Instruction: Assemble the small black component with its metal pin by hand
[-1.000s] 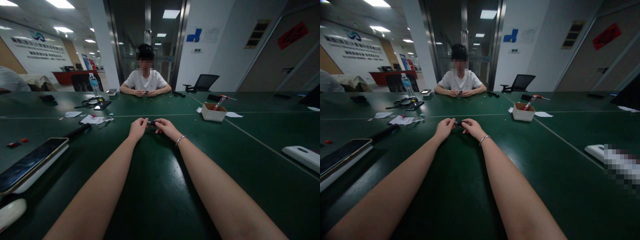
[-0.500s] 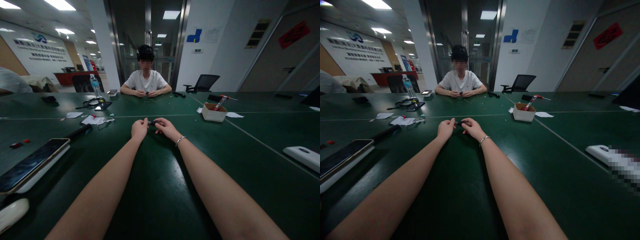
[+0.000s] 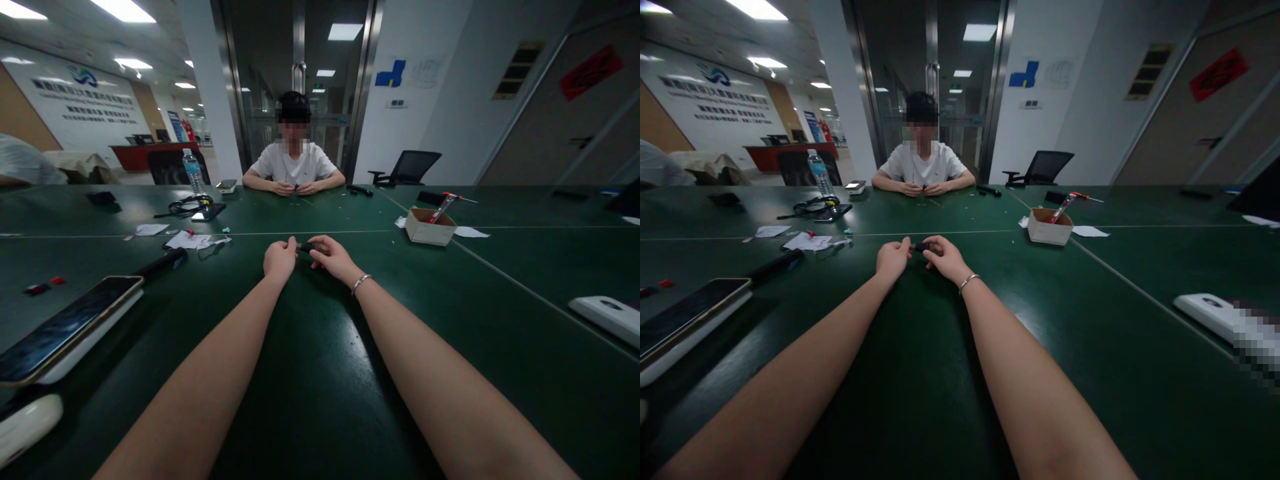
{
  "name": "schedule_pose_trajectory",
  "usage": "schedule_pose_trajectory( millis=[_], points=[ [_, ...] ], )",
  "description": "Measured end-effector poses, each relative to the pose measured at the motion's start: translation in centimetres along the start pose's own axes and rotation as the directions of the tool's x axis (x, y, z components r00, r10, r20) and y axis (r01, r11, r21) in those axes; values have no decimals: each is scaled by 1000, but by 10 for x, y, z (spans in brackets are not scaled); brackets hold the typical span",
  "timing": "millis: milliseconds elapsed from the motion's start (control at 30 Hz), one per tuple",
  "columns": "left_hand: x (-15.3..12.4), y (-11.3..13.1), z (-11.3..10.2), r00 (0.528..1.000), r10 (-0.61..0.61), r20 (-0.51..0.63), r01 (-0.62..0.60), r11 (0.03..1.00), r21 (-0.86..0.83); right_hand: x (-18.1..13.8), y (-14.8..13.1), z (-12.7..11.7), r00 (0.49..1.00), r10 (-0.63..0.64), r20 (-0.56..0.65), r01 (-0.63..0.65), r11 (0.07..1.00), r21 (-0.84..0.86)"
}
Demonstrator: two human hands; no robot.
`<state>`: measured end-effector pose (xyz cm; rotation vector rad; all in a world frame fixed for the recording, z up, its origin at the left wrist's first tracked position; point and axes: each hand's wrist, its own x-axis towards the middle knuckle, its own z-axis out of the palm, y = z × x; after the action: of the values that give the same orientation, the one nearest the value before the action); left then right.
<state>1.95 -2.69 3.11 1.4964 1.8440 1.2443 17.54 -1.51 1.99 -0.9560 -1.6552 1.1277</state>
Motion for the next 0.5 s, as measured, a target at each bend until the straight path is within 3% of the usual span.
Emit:
schedule_pose_trajectory(
  millis=[267,500],
  points=[
    [0,0,-3,999,-6,34,6,1000,-11,-1,-1,-2,1000,0,25,0,1000,14],
    [-5,8,-9,995,-17,100,8,996,92,-3,-5,-5,997,25,72,-26,1000,12]
  ],
)
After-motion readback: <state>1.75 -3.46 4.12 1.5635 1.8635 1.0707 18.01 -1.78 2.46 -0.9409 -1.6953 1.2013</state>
